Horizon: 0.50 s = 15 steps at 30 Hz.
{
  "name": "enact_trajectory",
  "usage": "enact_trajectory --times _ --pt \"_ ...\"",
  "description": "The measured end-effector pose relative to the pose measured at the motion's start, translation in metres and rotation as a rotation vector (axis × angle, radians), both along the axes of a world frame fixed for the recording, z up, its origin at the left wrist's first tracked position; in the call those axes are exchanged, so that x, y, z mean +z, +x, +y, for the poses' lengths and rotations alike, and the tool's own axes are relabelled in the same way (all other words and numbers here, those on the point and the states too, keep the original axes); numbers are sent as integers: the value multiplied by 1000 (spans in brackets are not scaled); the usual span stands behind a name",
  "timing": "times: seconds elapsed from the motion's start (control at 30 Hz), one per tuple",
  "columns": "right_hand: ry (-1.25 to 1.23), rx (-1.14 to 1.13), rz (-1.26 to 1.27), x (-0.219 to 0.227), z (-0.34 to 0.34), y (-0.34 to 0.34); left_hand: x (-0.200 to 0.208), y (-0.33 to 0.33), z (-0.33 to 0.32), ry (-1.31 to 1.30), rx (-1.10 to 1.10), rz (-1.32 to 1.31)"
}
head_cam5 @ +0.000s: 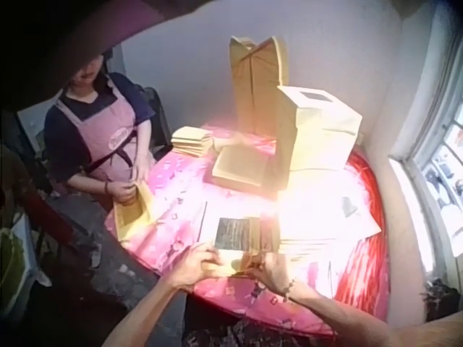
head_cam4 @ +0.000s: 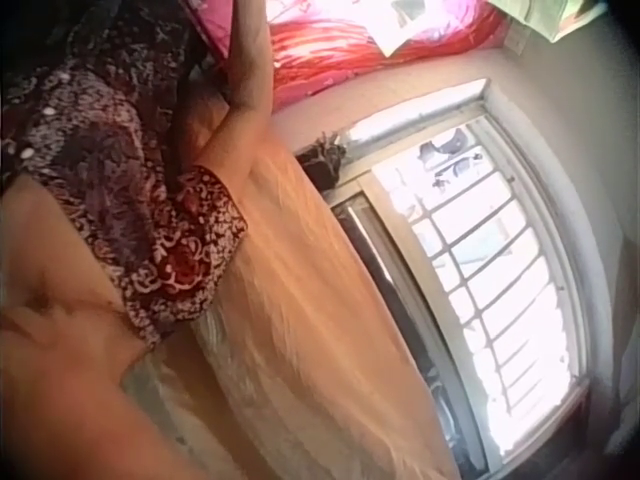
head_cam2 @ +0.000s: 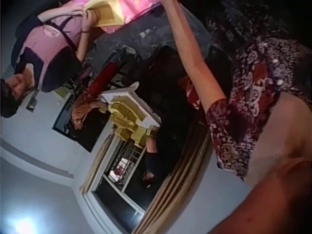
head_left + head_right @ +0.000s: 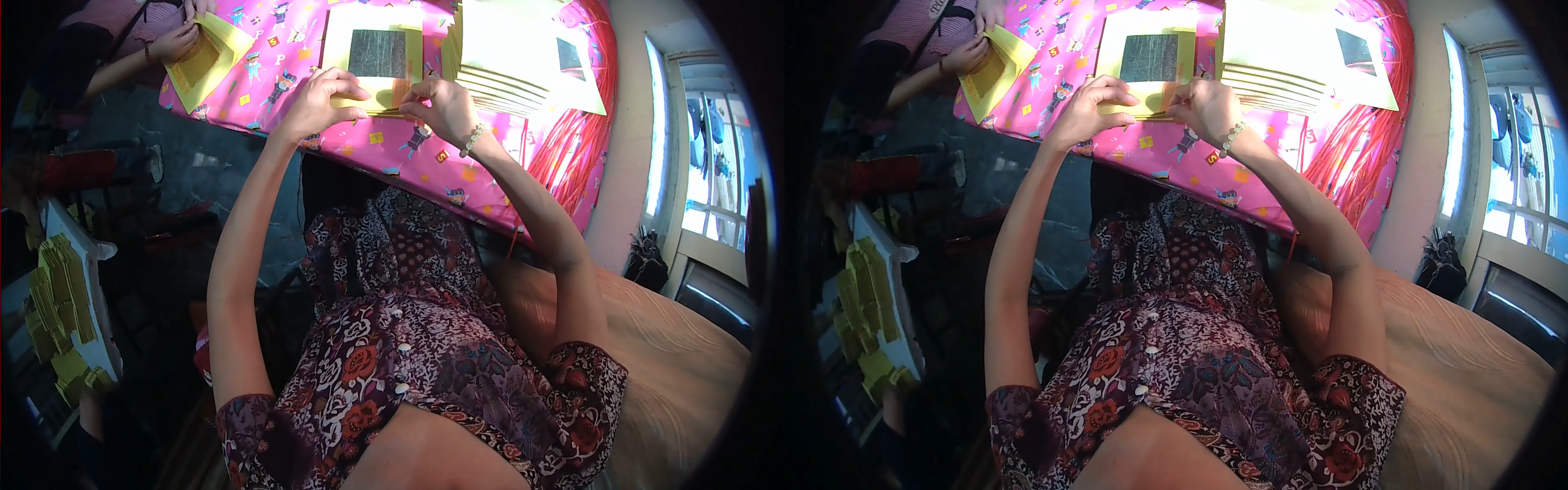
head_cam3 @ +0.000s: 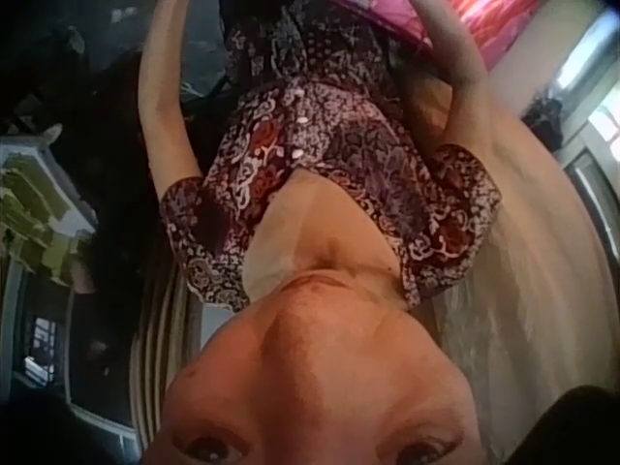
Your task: Folding and tying stacks of yellow joss paper with red string.
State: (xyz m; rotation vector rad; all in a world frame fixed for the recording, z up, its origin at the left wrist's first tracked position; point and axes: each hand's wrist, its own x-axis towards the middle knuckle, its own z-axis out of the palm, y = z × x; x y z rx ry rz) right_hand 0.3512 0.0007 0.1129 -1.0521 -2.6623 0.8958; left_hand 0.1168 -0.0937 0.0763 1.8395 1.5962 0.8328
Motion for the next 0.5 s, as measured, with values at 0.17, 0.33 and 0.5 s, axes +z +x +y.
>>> enact_trajectory --times 0.17,0.33,0.5 --pt "88 -6 87 -2 -3 -2 3 1 1 -16 -9 -26" --pt "95 -13 -12 -2 -3 -2 5 1 1 -36 -26 -52" --pt "154 2 38 -1 -3 2 5 1 3 -50 -11 -101"
